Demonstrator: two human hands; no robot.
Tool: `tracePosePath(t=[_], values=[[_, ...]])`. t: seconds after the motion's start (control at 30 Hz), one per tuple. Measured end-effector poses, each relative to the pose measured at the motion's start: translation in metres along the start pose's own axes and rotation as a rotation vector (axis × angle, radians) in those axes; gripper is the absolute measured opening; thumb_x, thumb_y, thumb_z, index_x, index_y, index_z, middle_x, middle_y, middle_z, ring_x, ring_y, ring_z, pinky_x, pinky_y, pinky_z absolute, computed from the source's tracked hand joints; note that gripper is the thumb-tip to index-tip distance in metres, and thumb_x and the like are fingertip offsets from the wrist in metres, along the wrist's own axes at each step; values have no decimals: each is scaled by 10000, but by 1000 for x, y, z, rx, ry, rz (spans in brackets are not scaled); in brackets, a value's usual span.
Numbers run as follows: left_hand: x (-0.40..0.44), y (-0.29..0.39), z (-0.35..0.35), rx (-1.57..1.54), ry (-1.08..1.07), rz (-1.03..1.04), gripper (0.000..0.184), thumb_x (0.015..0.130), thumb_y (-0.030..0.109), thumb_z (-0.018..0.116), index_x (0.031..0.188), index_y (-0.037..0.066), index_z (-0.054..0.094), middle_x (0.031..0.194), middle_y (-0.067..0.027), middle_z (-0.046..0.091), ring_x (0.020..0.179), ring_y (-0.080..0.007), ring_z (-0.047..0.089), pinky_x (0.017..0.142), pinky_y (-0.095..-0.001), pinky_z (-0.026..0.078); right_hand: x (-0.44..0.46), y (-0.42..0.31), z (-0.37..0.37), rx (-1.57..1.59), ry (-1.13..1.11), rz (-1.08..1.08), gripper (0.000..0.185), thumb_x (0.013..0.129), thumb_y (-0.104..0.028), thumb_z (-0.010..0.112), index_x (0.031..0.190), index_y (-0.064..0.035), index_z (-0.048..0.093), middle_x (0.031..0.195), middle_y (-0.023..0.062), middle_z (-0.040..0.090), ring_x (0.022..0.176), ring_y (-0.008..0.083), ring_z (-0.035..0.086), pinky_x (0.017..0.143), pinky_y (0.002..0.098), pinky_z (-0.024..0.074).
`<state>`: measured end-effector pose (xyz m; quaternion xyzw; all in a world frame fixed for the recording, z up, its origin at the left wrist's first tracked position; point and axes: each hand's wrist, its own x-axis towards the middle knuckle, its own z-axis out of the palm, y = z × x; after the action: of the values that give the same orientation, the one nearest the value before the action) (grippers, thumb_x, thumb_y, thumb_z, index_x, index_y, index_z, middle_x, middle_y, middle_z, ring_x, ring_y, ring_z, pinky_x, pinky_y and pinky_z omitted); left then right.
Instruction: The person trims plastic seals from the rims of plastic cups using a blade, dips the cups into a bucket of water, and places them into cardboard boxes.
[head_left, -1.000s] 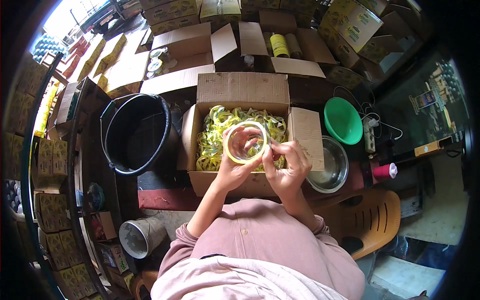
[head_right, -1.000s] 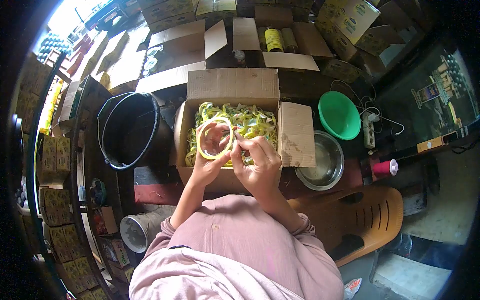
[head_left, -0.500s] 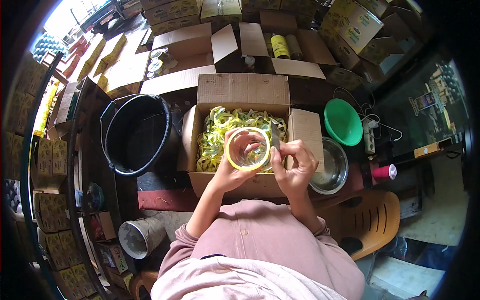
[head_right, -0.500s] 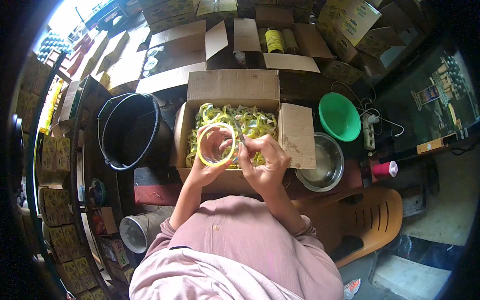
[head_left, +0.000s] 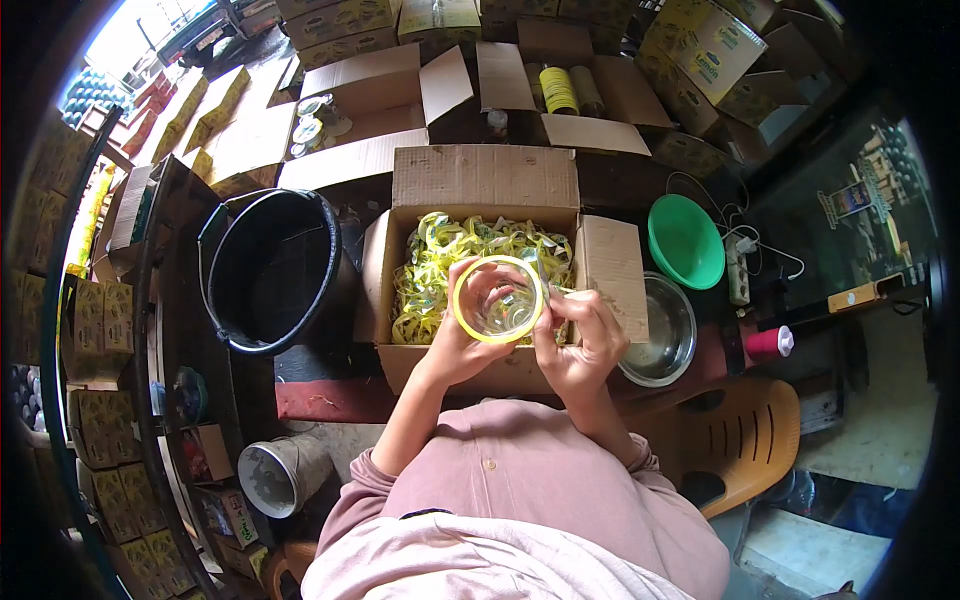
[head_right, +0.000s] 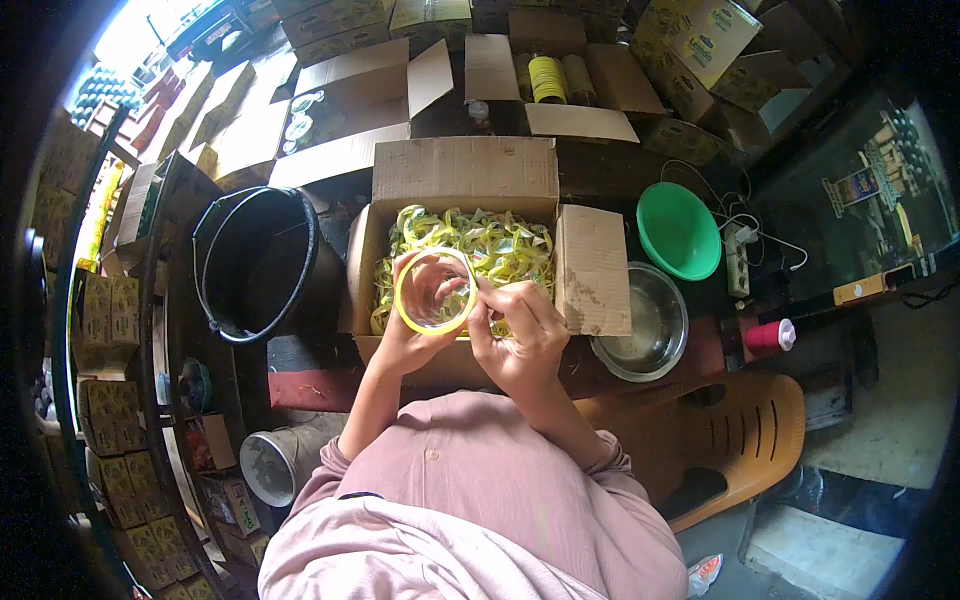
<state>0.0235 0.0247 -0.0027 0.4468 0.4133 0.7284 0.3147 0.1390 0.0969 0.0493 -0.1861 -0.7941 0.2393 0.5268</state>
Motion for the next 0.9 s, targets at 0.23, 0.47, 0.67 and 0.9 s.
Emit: tracePosePath(t=[0.23,0.47,0.67,0.9], values=[[1,2,-8,40,-17,-38,897,610,6,717,1287,105,138,1134,-116,453,1101,-234,453,971,-396,353,3,5,0,23,-77,11,165,661,64,618,817,10,615,682,80,573,577,154,565,533,250,458],[2,-2,-18,37,-115,-14,916,586,10,728,1291,93,149,1142,-120,451,1110,-232,447,973,-380,353,10,8,0,19,-110,-34,199,649,64,632,832,-16,636,673,67,568,563,136,558,504,234,447],[2,-2,-27,13,-133,-99,898,592,12,726,1286,79,161,1137,-114,455,1095,-218,457,956,-356,364,13,10,1,42,-146,-33,217,644,65,640,839,-29,645,677,57,569,565,127,558,497,236,445],[6,-6,-19,-39,-73,-20,873,600,20,735,1271,79,179,1112,-101,470,1064,-195,473,935,-338,378,10,8,6,10,-87,-48,204,644,68,639,828,-20,633,668,67,563,557,131,553,510,237,447]])
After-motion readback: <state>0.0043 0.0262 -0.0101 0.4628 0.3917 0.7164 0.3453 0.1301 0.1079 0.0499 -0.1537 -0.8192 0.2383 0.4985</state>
